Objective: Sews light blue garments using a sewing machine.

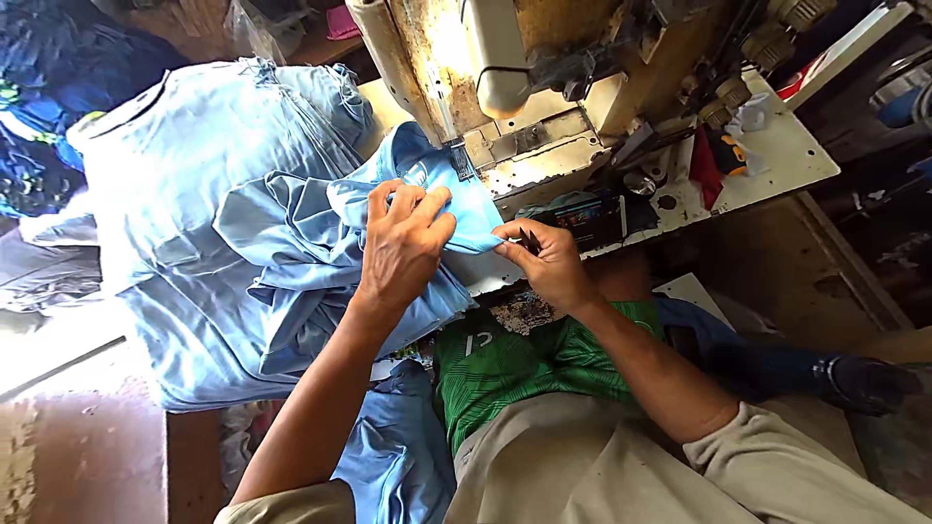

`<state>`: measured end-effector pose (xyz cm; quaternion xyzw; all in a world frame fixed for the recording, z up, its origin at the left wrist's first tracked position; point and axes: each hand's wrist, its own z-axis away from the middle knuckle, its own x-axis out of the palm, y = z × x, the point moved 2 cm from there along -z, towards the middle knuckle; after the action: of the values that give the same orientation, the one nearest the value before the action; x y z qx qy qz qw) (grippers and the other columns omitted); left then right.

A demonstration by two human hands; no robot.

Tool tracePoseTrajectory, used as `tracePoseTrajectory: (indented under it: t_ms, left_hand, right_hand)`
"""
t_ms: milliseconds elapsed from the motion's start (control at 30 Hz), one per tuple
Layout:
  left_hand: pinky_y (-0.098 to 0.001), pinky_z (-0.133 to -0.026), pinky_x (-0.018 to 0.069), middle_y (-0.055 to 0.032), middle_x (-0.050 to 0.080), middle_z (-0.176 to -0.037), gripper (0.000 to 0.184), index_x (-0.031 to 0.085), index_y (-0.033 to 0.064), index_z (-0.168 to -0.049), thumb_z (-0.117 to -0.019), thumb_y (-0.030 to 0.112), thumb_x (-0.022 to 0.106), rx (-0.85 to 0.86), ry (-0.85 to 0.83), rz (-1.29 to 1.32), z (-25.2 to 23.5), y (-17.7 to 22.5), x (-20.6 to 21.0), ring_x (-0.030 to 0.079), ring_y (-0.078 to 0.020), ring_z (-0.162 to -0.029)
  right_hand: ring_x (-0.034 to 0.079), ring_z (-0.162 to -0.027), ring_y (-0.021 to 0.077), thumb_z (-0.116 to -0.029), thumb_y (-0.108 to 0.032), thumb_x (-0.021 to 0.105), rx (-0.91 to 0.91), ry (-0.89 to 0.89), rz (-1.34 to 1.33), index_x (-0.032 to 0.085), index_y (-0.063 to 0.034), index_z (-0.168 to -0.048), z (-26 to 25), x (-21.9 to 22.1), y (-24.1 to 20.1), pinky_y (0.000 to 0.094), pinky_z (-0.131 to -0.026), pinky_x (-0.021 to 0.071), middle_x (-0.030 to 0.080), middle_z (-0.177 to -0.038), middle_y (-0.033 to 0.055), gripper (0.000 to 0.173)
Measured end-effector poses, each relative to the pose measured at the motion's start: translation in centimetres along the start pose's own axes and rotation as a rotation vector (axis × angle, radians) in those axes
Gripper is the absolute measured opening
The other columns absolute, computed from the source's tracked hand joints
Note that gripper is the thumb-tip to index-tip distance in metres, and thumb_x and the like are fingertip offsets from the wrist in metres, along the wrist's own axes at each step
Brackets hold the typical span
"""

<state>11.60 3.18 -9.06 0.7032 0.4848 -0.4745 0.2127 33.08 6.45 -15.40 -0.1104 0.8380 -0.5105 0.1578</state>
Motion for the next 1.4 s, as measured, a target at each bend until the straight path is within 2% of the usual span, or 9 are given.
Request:
tracePoseTrajectory:
  t_ms: [167,267,333,433,533,667,767,1033,1400]
  left_hand:
    - [-0.0539,-0.091,0.044,-0.0083,0.067,-0.129,0.023,0.068,0.0091,-0.108,-0.0948,0.002,0.051,0.035,-0.115,0.016,-1.8,-2.0,-1.4,0.061,-0.0351,-0.109]
    - [-0.0586,-0.081,0.0469,-0.0107,0.07,-0.112,0.051,0.06,0.0151,-0.138,-0.0933,0.039,0.066,-0.052,-0.297,0.06,-1.9,-3.3,-4.0,0.063,-0.0379,-0.097]
    - [-0.0621,-0.081,0.0467,-0.012,0.071,-0.101,0.063,0.063,0.0157,-0.133,-0.0874,0.059,0.07,-0.127,-0.379,0.053,-1.4,-4.7,-5.4,0.064,-0.0395,-0.094]
    - [-0.0561,-0.08,0.0447,-0.0054,0.065,-0.086,0.033,0.067,0.0148,-0.088,-0.0871,0.047,0.071,-0.079,-0.353,0.113,-0.5,-5.6,-6.2,0.061,-0.0318,-0.09]
    - [-0.0555,-0.096,0.0428,-0.0085,0.064,-0.107,0.027,0.068,0.0128,-0.081,-0.0856,0.039,0.072,0.04,-0.207,0.272,0.1,-2.4,-6.3,0.057,-0.0323,-0.111]
    - [-0.0526,-0.105,0.0452,-0.0094,0.065,-0.129,0.015,0.068,0.0106,-0.091,-0.0846,0.024,0.073,0.051,-0.067,0.344,1.5,0.5,-2.7,0.059,-0.029,-0.124]
    - [-0.063,-0.114,0.0326,-0.0095,0.056,-0.149,0.037,0.069,0.0134,-0.125,-0.0888,0.015,0.066,0.042,-0.091,0.169,2.5,0.4,-0.1,0.052,-0.034,-0.135]
    - [-0.0649,-0.113,0.0295,-0.0092,0.062,-0.141,0.021,0.073,0.0068,-0.101,-0.0835,0.003,0.062,-0.056,-0.097,0.08,0.9,-0.7,-1.0,0.054,-0.0363,-0.131]
    - [-0.0553,-0.107,0.0429,-0.0086,0.059,-0.145,0.03,0.073,0.0091,-0.117,-0.0885,0.011,0.063,-0.15,-0.018,0.185,0.8,-0.9,-1.1,0.053,-0.0328,-0.134]
  right_hand:
    - [0.059,-0.066,0.0108,-0.0988,-0.006,0.066,0.0,0.01,-0.022,0.068,-0.0053,-0.108,-1.6,0.3,0.6,0.0245,-0.054,0.0516,0.067,-0.093,0.0056,0.01]
    - [0.068,-0.082,0.012,-0.0968,0.001,0.065,-0.061,0.029,-0.126,0.07,0.0008,-0.108,-4.0,0.8,1.2,0.0274,-0.071,0.0584,0.072,-0.1,0.009,0.013]
    - [0.07,-0.094,0.0152,-0.0963,0.004,0.062,-0.111,0.025,-0.156,0.07,0.0038,-0.109,-5.4,1.2,1.6,0.0313,-0.083,0.0597,0.073,-0.107,0.0121,0.015]
    - [0.069,-0.101,0.0163,-0.0973,0.004,0.061,-0.144,-0.03,-0.079,0.069,0.003,-0.111,-5.9,1.1,1.4,0.033,-0.089,0.0596,0.071,-0.113,0.012,0.017]
    - [0.068,-0.095,0.0128,-0.0965,0.002,0.064,-0.135,-0.185,0.082,0.07,-0.0012,-0.108,-4.1,0.1,-0.9,0.0282,-0.085,0.0587,0.069,-0.108,0.0082,0.014]
    - [0.067,-0.093,0.0117,-0.096,-0.001,0.068,-0.182,-0.24,0.084,0.071,-0.0017,-0.104,-1.2,-0.4,-1.4,0.0282,-0.082,0.0602,0.069,-0.105,0.0066,0.009]
    - [0.068,-0.096,0.0127,-0.0956,0.001,0.067,-0.194,-0.164,0.086,0.071,-0.0006,-0.105,0.2,-0.5,-0.9,0.0291,-0.085,0.0606,0.07,-0.106,0.0073,0.01]
    - [0.065,-0.082,0.0096,-0.0978,-0.004,0.066,-0.095,-0.074,0.099,0.071,-0.0036,-0.105,-0.5,-0.2,-0.8,0.0249,-0.071,0.0576,0.069,-0.102,0.0049,0.009]
    - [0.063,-0.076,0.0117,-0.0991,0.0,0.062,-0.062,-0.013,0.022,0.068,-0.0042,-0.108,-2.4,0.6,-0.2,0.0259,-0.064,0.0555,0.068,-0.102,0.0066,0.012]
